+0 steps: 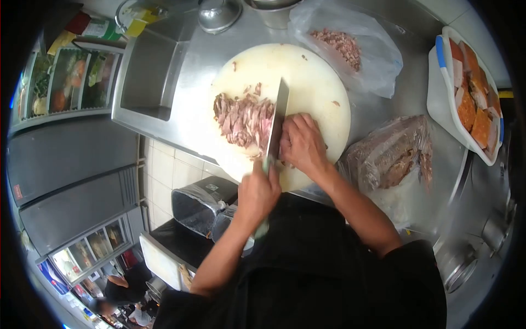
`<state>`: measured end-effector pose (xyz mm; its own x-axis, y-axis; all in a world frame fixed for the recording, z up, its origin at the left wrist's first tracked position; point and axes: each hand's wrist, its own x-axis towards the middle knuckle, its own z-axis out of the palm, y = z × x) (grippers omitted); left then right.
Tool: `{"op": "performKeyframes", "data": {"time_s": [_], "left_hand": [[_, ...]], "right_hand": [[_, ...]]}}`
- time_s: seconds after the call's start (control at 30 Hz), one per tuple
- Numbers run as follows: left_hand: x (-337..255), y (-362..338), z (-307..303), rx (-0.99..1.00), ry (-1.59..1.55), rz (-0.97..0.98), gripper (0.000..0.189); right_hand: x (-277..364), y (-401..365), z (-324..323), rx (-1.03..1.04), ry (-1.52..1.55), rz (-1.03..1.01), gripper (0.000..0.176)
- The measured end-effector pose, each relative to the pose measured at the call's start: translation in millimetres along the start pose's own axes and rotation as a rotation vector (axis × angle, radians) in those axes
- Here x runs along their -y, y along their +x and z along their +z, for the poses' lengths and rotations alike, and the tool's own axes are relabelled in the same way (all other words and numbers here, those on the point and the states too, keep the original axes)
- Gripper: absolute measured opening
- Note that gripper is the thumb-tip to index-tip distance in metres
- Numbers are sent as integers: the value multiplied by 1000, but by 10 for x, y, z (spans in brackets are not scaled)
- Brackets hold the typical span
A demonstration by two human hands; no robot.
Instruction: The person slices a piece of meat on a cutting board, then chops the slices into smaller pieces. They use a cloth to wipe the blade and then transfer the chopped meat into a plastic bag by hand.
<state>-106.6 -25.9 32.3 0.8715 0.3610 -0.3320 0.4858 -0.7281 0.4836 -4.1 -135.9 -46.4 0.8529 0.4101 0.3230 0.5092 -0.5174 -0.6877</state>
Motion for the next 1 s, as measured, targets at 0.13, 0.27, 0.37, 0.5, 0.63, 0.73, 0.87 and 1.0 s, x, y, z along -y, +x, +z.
{"op": "performKeyframes", "data": {"time_s": [0.13, 0.27, 0.37, 0.5, 0.63, 0.73, 0.87, 1.0], "left_hand": [[-252, 810, -58, -124, -137, 149, 31], [-344, 801, -380, -20, -94, 132, 35], [-352, 341, -541, 115, -34, -9, 36], [-265, -213, -530, 142, 3, -68, 31], [-43, -421, -272, 55, 45, 12, 23], [72, -247, -52, 20, -36, 47, 21], [-166, 594, 98, -164, -124, 236, 24], [-304, 870, -129, -150, -98, 254, 32]], "right_hand": [[-25, 10, -12, -25, 70, -26, 28], [-79, 72, -152, 127, 283, 72, 30], [-103, 108, -379, 35, 100, -52, 21], [-123, -60, -268, 34, 151, 61, 15], [-30, -95, -9, -167, 63, 13, 13], [-56, -110, 51, -164, 71, 34, 15], [-81, -107, 31, -133, 107, -35, 15], [-90, -70, -36, -54, 112, -15, 18]]}}
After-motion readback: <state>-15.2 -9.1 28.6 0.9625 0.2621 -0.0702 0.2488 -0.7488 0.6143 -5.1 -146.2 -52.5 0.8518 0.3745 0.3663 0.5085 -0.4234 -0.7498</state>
